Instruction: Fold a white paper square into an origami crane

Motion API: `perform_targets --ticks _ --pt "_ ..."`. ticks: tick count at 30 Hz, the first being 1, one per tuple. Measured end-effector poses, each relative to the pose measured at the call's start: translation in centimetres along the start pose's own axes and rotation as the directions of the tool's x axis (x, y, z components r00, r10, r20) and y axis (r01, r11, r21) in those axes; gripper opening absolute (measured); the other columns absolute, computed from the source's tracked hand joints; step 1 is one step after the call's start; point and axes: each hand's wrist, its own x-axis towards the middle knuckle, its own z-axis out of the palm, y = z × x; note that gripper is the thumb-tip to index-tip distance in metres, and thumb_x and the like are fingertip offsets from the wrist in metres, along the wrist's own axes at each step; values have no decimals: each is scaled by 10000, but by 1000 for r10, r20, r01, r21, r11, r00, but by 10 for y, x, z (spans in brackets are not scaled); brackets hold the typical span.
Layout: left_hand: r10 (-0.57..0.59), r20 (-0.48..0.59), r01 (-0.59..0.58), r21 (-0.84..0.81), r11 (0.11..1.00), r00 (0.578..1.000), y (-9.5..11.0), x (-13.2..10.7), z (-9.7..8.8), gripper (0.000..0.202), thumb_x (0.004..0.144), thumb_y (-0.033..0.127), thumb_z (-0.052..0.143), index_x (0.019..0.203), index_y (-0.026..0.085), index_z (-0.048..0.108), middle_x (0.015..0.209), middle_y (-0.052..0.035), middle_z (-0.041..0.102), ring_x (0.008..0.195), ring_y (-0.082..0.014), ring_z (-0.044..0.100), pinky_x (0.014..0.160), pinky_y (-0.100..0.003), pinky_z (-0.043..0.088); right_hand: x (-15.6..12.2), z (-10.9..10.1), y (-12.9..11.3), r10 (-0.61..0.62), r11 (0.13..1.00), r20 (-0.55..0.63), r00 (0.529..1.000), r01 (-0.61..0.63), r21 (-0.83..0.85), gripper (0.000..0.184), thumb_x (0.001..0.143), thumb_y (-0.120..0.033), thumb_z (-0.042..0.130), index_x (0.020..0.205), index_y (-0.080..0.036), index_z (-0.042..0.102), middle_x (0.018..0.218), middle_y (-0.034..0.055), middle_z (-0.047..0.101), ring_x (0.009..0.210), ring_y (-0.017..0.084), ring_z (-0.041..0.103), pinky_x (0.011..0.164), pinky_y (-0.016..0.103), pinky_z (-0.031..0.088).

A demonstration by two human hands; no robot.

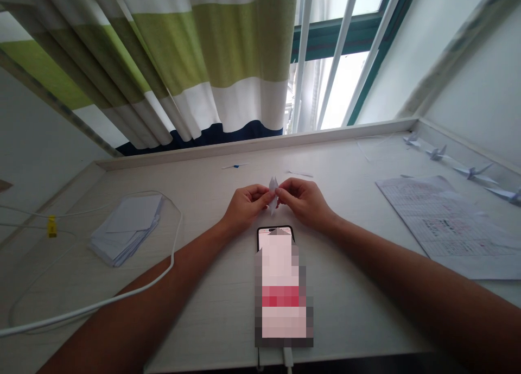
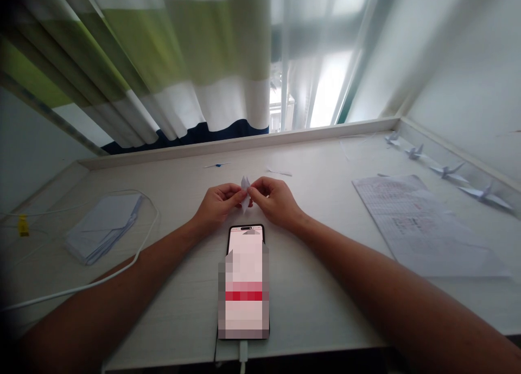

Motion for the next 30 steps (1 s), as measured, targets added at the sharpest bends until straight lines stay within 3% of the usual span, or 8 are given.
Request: perform_targets --ticks 2,9,15,21,27,30 --pt "10 -4 -10 8 1000 1000 0 1 0 393 779 522 822 846 144 742 771 -56 752 693 -142 659 642 -256 499 0 1 1 -5 1000 -9 1000 5 -14 262 914 -418 676 776 -195 688 751 44 746 700 188 667 665 318 537" --pt "100 -195 -104 -13 994 976 -1 1 1 365 689 410 913 782 157 667 864 -33 738 766 -140 683 675 -257 553 -1 4 2 -27 999 -32 999 26 -39 248 917 -414 685 846 -183 740 815 54 765 745 191 670 692 323 535" --pt "47 -149 -51 -23 998 988 0 0 1 387 764 502 841 933 159 782 853 -66 785 815 -194 732 804 -346 599 -2 3 -1 -135 986 -20 991 132 -106 134 936 -272 648 960 -203 761 919 56 767 852 198 705 777 343 579" --pt "-22 -117 12 -84 996 993 5 -1 4 492 770 632 779 887 154 784 872 -95 792 863 -248 756 791 -377 607 -4 -1 -1 -265 930 7 964 257 -263 253 941 -175 579 1093 -240 770 939 61 685 812 185 654 745 344 605" --pt "-1 -72 -4 -74 997 997 6 -1 0 413 828 555 756 966 168 798 1019 -107 789 996 -258 735 750 -334 606 -3 -6 3 -298 893 61 953 301 -333 314 953 -157 573 1182 -266 759 1020 75 671 893 208 656 767 361 606" --pt "2 -72 -7 -68 998 997 5 0 -3 371 829 524 770 973 184 810 992 -81 782 943 -213 711 729 -297 597 -1 -7 7 -360 834 84 929 361 -416 280 970 -201 612 1201 -269 754 993 77 657 923 232 640 807 398 589"
